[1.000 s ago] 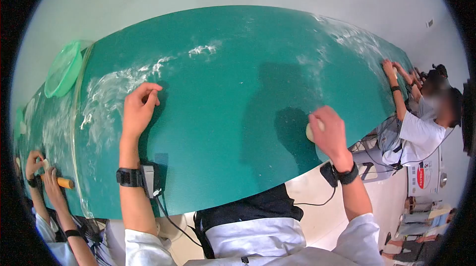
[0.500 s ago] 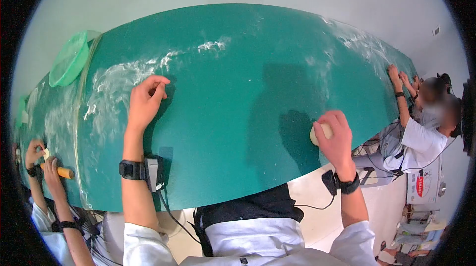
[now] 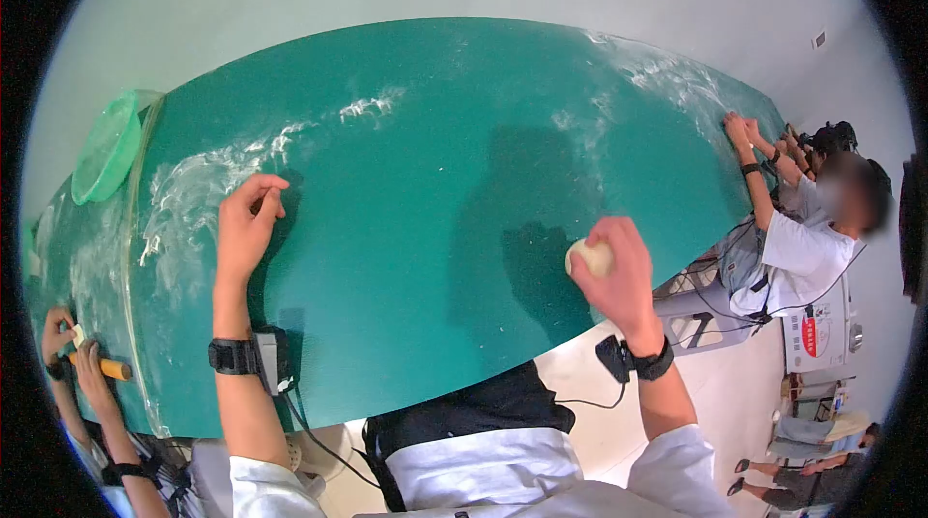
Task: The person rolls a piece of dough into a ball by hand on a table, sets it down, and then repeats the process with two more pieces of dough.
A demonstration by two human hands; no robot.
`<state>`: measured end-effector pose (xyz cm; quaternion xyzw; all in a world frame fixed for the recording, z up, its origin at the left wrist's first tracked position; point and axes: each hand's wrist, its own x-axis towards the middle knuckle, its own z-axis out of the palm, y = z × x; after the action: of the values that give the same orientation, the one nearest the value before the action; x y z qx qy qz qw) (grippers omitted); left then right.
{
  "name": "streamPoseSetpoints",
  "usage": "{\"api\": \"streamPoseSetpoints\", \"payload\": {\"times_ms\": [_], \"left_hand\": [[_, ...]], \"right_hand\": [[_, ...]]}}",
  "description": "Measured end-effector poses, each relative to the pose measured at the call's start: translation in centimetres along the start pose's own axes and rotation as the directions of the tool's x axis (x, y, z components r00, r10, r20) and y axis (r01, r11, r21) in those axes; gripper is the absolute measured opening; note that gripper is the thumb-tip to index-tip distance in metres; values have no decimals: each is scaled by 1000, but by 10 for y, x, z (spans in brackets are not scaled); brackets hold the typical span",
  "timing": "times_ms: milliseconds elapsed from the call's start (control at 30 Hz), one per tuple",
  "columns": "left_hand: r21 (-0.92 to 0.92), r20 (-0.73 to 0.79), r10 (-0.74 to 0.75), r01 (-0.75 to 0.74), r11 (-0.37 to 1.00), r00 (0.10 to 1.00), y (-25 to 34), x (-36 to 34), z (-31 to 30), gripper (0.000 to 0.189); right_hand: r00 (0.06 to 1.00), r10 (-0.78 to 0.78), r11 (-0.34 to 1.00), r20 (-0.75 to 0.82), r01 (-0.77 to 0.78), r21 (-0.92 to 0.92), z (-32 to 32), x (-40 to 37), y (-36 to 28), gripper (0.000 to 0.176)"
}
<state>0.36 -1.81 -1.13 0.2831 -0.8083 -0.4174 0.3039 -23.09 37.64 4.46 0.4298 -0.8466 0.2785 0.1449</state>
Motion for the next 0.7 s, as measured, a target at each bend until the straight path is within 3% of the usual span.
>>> {"api": "streamPoseSetpoints", "payload": {"times_ms": [100, 167, 300, 400, 467, 633, 700], "left_hand": [[-44, 9, 4, -3, 999, 1000, 4, 2, 2, 12], [17, 26, -49, 48, 999, 998, 6, 1, -1, 12], [-29, 10, -12, 13, 999, 1000, 0, 2, 0, 12], [17, 16, -68, 68, 998, 998, 2, 2, -1, 13], [-37, 2, 6, -6, 999, 1000, -1, 0, 0, 13], [-22, 22, -2, 3, 1000, 1000, 2, 0, 0, 14], [-17, 22, -1, 2, 1000, 1000, 3, 0, 0, 14]], "right_hand": [[998, -65, 998, -17, 65, -22, -3, -10, -7, 22], [990, -114, 990, 81, 121, -79, 6, -13, -7, 17], [985, 16, 991, 172, 8, -137, 16, 5, 2, 15], [999, 37, 997, 2, -37, -63, 4, 5, -4, 17], [1000, 8, 999, 30, -7, -54, -7, -4, -9, 18], [992, -100, 991, 77, 106, -79, 3, -25, -10, 18], [993, -34, 992, 114, 47, -115, 7, -20, -9, 18]]}}
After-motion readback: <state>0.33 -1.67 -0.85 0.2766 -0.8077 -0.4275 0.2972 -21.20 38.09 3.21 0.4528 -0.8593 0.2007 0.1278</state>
